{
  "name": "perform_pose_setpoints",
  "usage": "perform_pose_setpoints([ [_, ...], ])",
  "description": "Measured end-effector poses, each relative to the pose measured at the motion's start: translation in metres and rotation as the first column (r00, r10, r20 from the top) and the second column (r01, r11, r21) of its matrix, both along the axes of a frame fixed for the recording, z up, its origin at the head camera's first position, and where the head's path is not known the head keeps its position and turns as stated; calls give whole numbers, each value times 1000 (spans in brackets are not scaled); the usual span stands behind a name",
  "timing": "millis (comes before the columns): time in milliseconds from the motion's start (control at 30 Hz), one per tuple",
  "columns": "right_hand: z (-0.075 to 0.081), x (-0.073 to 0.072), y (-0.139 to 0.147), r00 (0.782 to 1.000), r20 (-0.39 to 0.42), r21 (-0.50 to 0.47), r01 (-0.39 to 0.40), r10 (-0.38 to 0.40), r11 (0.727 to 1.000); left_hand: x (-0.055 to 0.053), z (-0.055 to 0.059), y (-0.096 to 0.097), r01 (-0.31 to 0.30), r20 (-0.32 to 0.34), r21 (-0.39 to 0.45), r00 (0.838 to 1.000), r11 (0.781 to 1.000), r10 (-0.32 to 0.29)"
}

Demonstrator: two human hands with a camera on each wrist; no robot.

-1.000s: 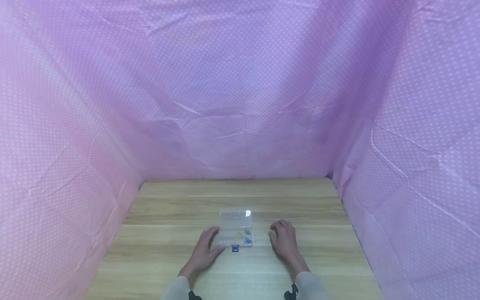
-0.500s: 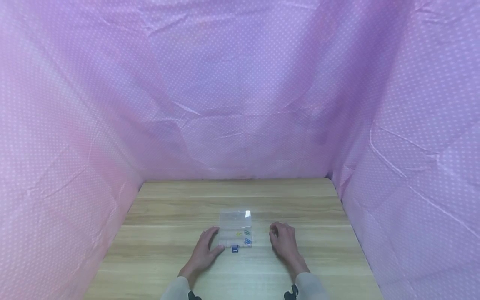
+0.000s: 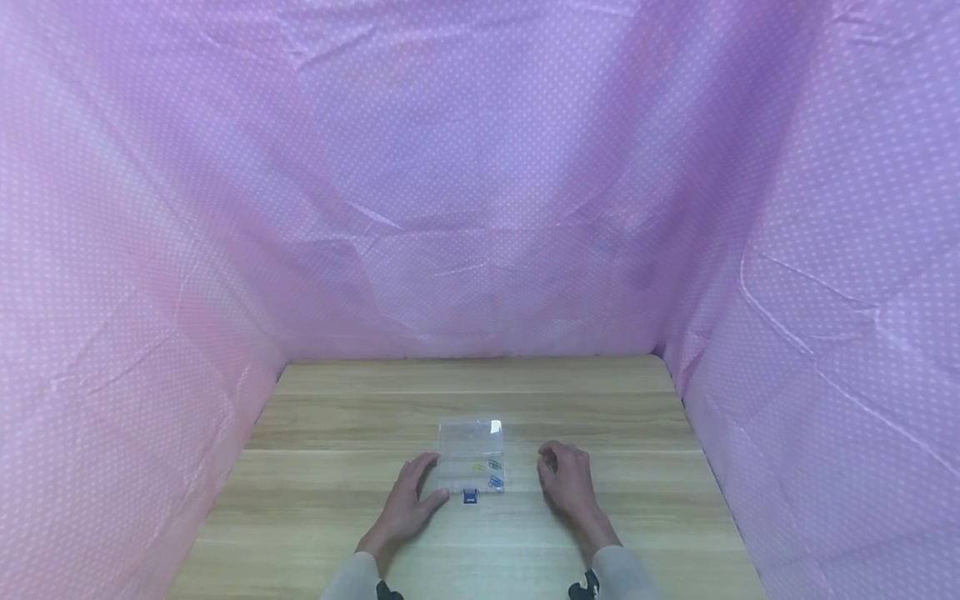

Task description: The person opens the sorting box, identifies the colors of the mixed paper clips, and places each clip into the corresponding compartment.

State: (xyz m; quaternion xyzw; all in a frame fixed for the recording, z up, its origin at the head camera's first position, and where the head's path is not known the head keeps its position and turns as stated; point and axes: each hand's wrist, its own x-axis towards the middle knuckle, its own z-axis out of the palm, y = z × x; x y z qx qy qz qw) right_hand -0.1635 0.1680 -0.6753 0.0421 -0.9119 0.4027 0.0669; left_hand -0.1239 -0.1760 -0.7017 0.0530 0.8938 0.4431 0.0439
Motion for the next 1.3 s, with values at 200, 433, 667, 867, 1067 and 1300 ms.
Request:
perform_pose_setpoints([
  [200, 8, 2, -2, 1000, -17, -21, 2, -2, 1000, 0, -1, 0, -7, 15, -6, 1000, 1000, 7],
  [433, 22, 5, -5, 996, -85, -9, -11, 10, 1000, -1, 1, 0, -6, 26, -10, 1000, 1000, 6],
  [667, 27, 7, -9, 978, -206, 33, -9, 15, 999, -1, 2, 0, -2, 17, -12, 1000, 1000, 2],
  [867, 30, 6, -12, 982, -187, 18, -11, 14, 1000, -1, 2, 0, -1, 20, -18, 1000, 1000, 2],
  [1067, 32, 2, -17, 988, -153, 10, -28, 29, 1000, -2, 3, 0, -1, 18, -17, 1000, 1000, 1],
  [1300, 35, 1, -27, 988, -146, 2, -42, 41, 999, -2, 5, 0, 1, 31, -20, 1000, 1000, -1],
])
